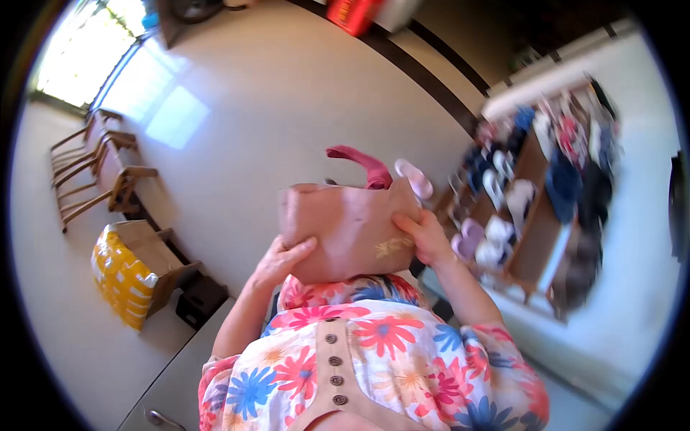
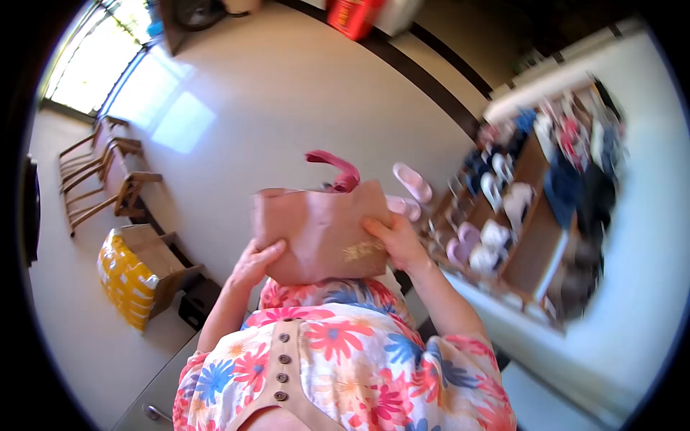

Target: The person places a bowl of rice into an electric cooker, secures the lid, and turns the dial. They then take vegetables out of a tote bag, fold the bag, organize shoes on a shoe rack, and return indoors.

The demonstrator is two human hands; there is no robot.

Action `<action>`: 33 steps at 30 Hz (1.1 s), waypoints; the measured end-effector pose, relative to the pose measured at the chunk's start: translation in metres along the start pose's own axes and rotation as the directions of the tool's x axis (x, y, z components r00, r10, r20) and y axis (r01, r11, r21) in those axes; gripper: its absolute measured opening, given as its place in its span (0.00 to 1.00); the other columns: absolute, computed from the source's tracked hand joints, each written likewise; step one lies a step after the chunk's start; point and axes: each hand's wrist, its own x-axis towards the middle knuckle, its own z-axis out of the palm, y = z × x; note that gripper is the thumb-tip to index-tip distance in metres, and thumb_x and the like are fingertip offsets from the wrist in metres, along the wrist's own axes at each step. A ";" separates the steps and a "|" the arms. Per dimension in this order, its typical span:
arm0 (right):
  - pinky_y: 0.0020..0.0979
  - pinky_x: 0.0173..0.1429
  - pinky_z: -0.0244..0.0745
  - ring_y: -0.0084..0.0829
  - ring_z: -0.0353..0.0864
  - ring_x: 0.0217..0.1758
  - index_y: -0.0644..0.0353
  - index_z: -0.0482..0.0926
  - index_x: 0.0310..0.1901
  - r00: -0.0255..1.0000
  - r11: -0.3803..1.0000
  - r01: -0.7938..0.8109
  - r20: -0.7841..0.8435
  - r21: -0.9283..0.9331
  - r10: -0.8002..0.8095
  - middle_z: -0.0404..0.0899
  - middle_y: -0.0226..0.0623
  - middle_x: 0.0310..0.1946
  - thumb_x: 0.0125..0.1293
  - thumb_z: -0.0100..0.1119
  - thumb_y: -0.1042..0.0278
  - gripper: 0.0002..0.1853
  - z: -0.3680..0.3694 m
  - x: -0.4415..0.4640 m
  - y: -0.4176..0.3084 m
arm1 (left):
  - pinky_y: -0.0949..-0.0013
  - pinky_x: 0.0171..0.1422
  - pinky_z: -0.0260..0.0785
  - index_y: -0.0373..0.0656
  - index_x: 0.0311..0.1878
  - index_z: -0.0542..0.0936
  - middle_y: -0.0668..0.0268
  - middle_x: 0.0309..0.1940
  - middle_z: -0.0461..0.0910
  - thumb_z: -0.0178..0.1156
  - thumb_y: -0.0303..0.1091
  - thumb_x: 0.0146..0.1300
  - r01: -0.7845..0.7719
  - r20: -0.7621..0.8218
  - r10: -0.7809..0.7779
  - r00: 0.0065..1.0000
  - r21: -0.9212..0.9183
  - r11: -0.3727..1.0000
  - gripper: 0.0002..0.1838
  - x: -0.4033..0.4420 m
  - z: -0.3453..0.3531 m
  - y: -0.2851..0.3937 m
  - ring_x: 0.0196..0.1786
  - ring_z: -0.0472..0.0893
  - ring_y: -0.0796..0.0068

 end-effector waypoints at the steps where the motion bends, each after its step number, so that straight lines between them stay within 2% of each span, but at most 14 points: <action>1: 0.25 0.45 0.70 0.24 0.74 0.41 0.65 0.71 0.46 0.999 0.999 0.038 0.002 0.006 -0.038 0.75 0.35 0.41 0.57 0.53 0.74 0.15 -0.001 0.026 -0.006 | 0.75 0.47 0.67 0.34 0.44 0.75 0.65 0.37 0.77 0.57 0.40 0.56 0.058 -0.037 -0.055 0.998 0.095 0.994 0.18 0.013 -0.010 0.013 0.41 0.74 0.78; 3: 0.27 0.47 0.71 0.27 0.74 0.43 0.65 0.69 0.48 0.993 0.994 -0.106 -0.053 -0.021 0.105 0.74 0.36 0.41 0.53 0.54 0.76 0.18 -0.013 0.073 -0.013 | 0.76 0.41 0.68 0.34 0.39 0.77 0.66 0.31 0.78 0.57 0.39 0.56 0.236 -0.024 -0.235 0.972 0.155 0.959 0.16 0.036 -0.026 0.051 0.35 0.75 0.81; 7: 0.28 0.41 0.73 0.32 0.78 0.36 0.67 0.71 0.46 0.867 0.822 -0.450 0.052 -0.351 0.496 0.77 0.38 0.36 0.50 0.58 0.74 0.19 0.012 0.151 -0.074 | 0.77 0.39 0.68 0.34 0.35 0.79 0.65 0.29 0.79 0.58 0.38 0.53 0.233 -0.060 -0.226 0.972 0.216 0.948 0.15 0.078 -0.051 0.114 0.33 0.76 0.81; 8: 0.30 0.44 0.72 0.34 0.77 0.39 0.66 0.70 0.47 0.869 0.512 -0.274 0.019 -0.814 0.495 0.76 0.39 0.39 0.49 0.60 0.69 0.22 0.023 0.182 -0.098 | 0.77 0.39 0.68 0.33 0.36 0.79 0.65 0.29 0.79 0.58 0.38 0.53 0.261 -0.082 -0.248 0.965 0.238 0.936 0.15 0.089 -0.057 0.132 0.33 0.76 0.81; 9: 0.32 0.47 0.71 0.37 0.76 0.43 0.64 0.69 0.49 0.886 0.026 -0.010 0.003 -1.000 0.464 0.75 0.40 0.42 0.48 0.61 0.64 0.25 0.046 0.212 -0.130 | 0.77 0.39 0.68 0.33 0.36 0.79 0.65 0.29 0.79 0.58 0.39 0.53 0.285 -0.105 -0.267 0.958 0.262 0.922 0.16 0.102 -0.069 0.151 0.33 0.76 0.81; 12: 0.36 0.56 0.63 0.39 0.66 0.56 0.61 0.61 0.57 0.884 -0.241 0.458 0.467 -0.856 0.022 0.64 0.47 0.55 0.48 0.60 0.51 0.37 0.103 0.284 -0.187 | 0.77 0.39 0.68 0.32 0.37 0.78 0.63 0.30 0.79 0.58 0.39 0.53 0.192 -0.109 -0.180 0.978 0.108 0.975 0.17 0.153 -0.118 0.163 0.33 0.77 0.80; 15: 0.35 0.60 0.59 0.39 0.62 0.59 0.60 0.58 0.59 0.667 0.300 0.639 0.705 -0.708 0.243 0.63 0.45 0.56 0.46 0.61 0.48 0.41 0.185 0.344 -0.217 | 0.76 0.40 0.67 0.33 0.37 0.78 0.62 0.32 0.78 0.58 0.40 0.52 0.155 -0.138 -0.152 0.979 0.007 0.988 0.18 0.191 -0.165 0.203 0.34 0.76 0.78; 18: 0.33 0.62 0.56 0.37 0.63 0.59 0.59 0.55 0.61 0.577 0.183 0.701 0.699 -0.689 0.423 0.62 0.47 0.56 0.47 0.63 0.52 0.42 0.225 0.405 -0.198 | 0.74 0.41 0.66 0.34 0.35 0.79 0.59 0.39 0.75 0.57 0.42 0.51 0.051 -0.162 -0.053 0.985 -0.016 0.999 0.18 0.239 -0.231 0.241 0.39 0.74 0.76; 21: 0.30 0.62 0.56 0.33 0.63 0.59 0.59 0.55 0.61 0.580 0.554 0.037 0.469 -0.832 0.666 0.64 0.45 0.55 0.47 0.65 0.54 0.42 0.267 0.450 -0.231 | 0.74 0.41 0.66 0.33 0.34 0.79 0.58 0.36 0.76 0.56 0.40 0.52 0.146 -0.173 -0.193 0.966 -0.253 0.957 0.16 0.275 -0.272 0.306 0.38 0.75 0.75; 22: 0.28 0.60 0.58 0.29 0.64 0.56 0.59 0.56 0.61 0.613 0.486 0.270 0.538 -0.831 0.579 0.66 0.40 0.53 0.47 0.65 0.58 0.41 0.276 0.467 -0.245 | 0.73 0.41 0.67 0.34 0.34 0.79 0.58 0.35 0.77 0.56 0.39 0.52 0.113 -0.091 -0.137 0.986 -0.233 0.966 0.15 0.292 -0.287 0.330 0.38 0.75 0.75; 25: 0.28 0.59 0.59 0.28 0.65 0.55 0.61 0.56 0.60 0.636 0.582 0.173 0.541 -0.795 0.550 0.66 0.38 0.53 0.47 0.65 0.61 0.40 0.295 0.509 -0.266 | 0.74 0.39 0.68 0.37 0.35 0.79 0.64 0.32 0.78 0.58 0.38 0.51 0.193 -0.135 -0.224 0.965 -0.206 0.959 0.14 0.330 -0.314 0.399 0.36 0.75 0.78; 26: 0.28 0.57 0.62 0.28 0.68 0.53 0.63 0.61 0.57 0.673 0.579 0.238 0.563 -0.780 0.480 0.69 0.37 0.51 0.50 0.59 0.71 0.31 0.295 0.524 -0.270 | 0.72 0.42 0.67 0.36 0.36 0.78 0.64 0.32 0.78 0.57 0.42 0.52 0.098 -0.042 -0.107 0.993 -0.181 0.979 0.17 0.353 -0.330 0.401 0.37 0.75 0.78; 30: 0.28 0.54 0.65 0.25 0.72 0.47 0.66 0.70 0.49 0.729 0.826 -0.036 0.551 -0.562 0.406 0.75 0.34 0.43 0.51 0.46 0.85 0.20 0.287 0.599 -0.287 | 0.67 0.53 0.62 0.35 0.49 0.71 0.57 0.41 0.75 0.60 0.47 0.50 -0.198 0.123 0.165 0.979 0.339 0.920 0.28 0.409 -0.367 0.474 0.45 0.73 0.68; 33: 0.27 0.54 0.66 0.25 0.72 0.47 0.66 0.70 0.49 0.775 0.842 -0.003 0.530 -0.539 0.343 0.75 0.33 0.44 0.52 0.47 0.85 0.20 0.307 0.669 -0.327 | 0.64 0.57 0.60 0.37 0.57 0.62 0.51 0.51 0.68 0.65 0.49 0.42 -0.415 0.111 0.482 0.869 0.693 0.589 0.41 0.451 -0.399 0.521 0.53 0.69 0.59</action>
